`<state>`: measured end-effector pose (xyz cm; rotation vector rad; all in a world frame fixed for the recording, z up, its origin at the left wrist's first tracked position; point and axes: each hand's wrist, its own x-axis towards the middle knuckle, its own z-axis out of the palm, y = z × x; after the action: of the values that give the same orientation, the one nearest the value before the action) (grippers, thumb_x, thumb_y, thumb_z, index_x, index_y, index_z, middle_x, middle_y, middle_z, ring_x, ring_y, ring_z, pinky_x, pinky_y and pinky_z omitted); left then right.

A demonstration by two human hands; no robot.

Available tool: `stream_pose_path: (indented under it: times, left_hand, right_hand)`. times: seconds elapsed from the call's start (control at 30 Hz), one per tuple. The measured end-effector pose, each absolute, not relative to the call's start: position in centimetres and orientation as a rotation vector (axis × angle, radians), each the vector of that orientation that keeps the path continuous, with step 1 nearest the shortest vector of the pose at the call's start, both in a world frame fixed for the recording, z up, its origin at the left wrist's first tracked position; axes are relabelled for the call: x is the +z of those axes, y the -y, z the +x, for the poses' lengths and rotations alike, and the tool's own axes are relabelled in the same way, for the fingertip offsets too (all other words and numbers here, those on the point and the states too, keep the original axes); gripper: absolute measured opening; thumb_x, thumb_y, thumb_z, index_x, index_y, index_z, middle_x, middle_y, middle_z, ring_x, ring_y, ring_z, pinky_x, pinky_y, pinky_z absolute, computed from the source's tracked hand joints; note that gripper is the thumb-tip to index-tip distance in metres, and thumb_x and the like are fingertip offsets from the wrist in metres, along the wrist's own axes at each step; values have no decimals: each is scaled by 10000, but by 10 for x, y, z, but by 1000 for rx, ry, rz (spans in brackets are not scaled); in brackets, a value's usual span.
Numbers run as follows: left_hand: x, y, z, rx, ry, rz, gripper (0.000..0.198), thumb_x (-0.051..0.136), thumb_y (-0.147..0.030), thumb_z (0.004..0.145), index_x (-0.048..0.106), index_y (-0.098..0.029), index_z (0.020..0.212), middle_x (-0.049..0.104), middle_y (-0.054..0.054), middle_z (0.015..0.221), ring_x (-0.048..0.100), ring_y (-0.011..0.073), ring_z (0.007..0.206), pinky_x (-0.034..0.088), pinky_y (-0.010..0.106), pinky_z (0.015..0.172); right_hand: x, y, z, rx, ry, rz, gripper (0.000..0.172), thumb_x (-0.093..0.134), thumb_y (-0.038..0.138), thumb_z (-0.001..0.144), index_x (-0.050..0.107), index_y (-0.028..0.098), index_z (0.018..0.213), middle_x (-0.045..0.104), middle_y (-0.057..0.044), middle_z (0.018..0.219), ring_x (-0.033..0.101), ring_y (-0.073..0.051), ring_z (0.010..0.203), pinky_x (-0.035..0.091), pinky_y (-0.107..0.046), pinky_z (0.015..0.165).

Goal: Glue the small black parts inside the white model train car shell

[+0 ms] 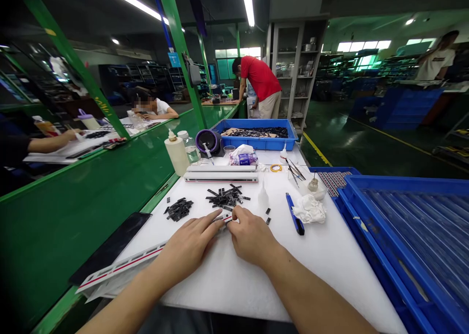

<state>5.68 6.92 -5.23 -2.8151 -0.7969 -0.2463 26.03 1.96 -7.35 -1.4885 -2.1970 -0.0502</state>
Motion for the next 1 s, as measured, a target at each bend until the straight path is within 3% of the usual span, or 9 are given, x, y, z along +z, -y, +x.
stream_pose_path:
  times: [0.17,0.37,0.57,0.7,0.9,1.0]
  left_hand:
    - [-50,-71,60,-183,756,-2825,368,441,-73,903,552,-175,1240,497,131,1450,602,272,1149,516,442,932]
    - [-41,-69,72,-82,868,-2805,331,458,-133,898,594,-207,1191,539,129,1357,619,289,1058,525,469,867]
    - [-41,-72,83,-77,954,-2865,349,429,-166,917,591,-239,1218,521,132,1282,611,267,1011,525,446,862]
    - [-42,-78,85,-68,948,-2902,288,446,-213,934,616,-244,1164,502,129,1280,610,270,994,528,454,851]
    - [-35,-87,86,-80,885,-2968,286,408,-198,958,638,-252,1119,518,113,1255,604,264,1007,526,447,849]
    - [-32,-93,87,-50,856,-3031,288,412,-195,953,648,-264,1104,549,99,1194,618,251,956,536,425,810]
  right_hand:
    - [-65,-20,270,85,2024,-1338,190,490,98,861,657,189,865,550,-57,938,551,-155,798,481,-282,687]
    - [-56,-31,314,0,1220,-1409,131,556,199,849,669,195,916,539,-47,926,554,-157,746,500,-314,683]
    - [-65,-49,331,92,1136,-1626,477,593,233,791,522,173,1259,568,-127,1227,542,-263,1138,498,-417,921]
    - [-71,-60,325,208,1268,-1864,604,620,283,793,457,163,1362,579,-141,1270,514,-299,1178,416,-475,1018]
    - [-69,-63,326,270,1366,-1972,332,595,287,843,652,186,1155,650,-143,1056,541,-302,1108,439,-435,955]
    - [-62,-59,328,337,1288,-1818,378,575,321,873,618,225,1236,683,-100,1046,604,-264,1012,466,-416,908]
